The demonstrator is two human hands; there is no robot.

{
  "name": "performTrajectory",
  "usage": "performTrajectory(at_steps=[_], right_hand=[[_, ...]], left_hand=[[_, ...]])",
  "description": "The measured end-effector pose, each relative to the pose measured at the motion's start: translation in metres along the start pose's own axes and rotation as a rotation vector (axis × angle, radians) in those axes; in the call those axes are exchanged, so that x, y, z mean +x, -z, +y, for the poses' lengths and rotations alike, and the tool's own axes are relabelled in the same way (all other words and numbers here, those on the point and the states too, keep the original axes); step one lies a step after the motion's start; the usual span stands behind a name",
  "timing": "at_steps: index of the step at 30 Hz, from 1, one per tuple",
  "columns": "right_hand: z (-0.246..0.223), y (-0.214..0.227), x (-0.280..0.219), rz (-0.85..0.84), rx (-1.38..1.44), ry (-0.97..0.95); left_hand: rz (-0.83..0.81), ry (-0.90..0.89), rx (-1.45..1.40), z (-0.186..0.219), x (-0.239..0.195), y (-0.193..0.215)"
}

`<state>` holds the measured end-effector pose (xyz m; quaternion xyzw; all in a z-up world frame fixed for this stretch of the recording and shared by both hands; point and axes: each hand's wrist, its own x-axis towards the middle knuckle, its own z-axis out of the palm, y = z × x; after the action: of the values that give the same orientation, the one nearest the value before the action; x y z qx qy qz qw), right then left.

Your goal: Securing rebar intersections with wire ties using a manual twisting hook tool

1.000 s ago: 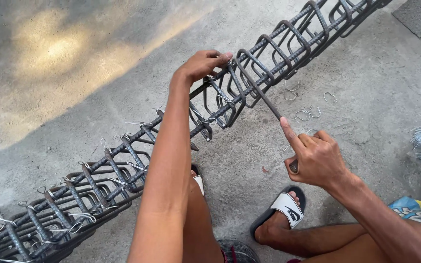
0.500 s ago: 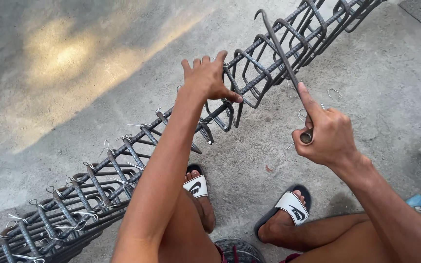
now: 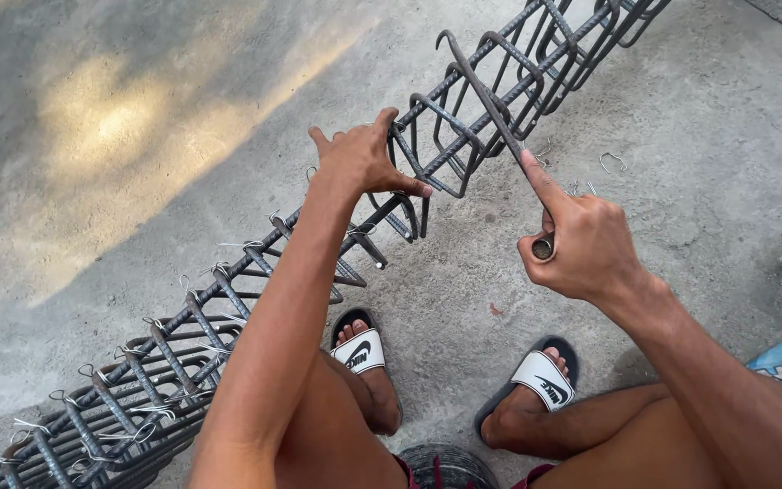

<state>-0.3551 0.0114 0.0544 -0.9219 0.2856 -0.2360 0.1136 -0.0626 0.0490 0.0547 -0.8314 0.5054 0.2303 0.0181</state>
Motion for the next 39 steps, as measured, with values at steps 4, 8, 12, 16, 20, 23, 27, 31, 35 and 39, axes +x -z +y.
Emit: performTrajectory(at_steps=[4, 8, 12, 16, 20, 23, 27, 31, 35, 39], right_hand=[[0.003, 0.0, 0.0, -0.022, 0.003, -0.014], [0.002, -0.001, 0.0, -0.027, 0.011, -0.03], [-0.001, 0.001, 0.0, -0.042, 0.018, -0.039], [0.001, 0.002, -0.002, -0.051, 0.013, -0.069], [0.004, 0.003, -0.003, -0.055, 0.017, -0.074], [0.005, 0.001, -0.003, -0.059, 0.012, -0.075], [0.001, 0.001, -0.001, -0.078, -0.001, -0.073], [-0.001, 0.001, 0.001, -0.098, 0.011, -0.073], [-0.002, 0.002, 0.001, -0.104, 0.021, -0.079], [-0.001, 0.002, 0.001, -0.111, 0.028, -0.076]], left_hand=[[0.027, 0.02, 0.069, 0.002, -0.003, 0.003], [0.104, -0.011, 0.059, -0.008, 0.012, -0.009], [0.108, 0.004, -0.017, -0.004, 0.011, -0.009], [0.127, 0.073, -0.098, 0.005, 0.004, -0.005], [0.146, 0.073, -0.076, 0.007, 0.008, -0.011], [0.151, 0.07, -0.052, 0.006, 0.009, -0.013], [0.147, 0.064, -0.032, 0.006, 0.007, -0.014], [0.183, 0.037, -0.046, 0.003, 0.013, -0.019], [0.222, 0.003, -0.04, 0.004, 0.021, -0.022], [0.238, -0.029, -0.092, 0.002, 0.027, -0.024]])
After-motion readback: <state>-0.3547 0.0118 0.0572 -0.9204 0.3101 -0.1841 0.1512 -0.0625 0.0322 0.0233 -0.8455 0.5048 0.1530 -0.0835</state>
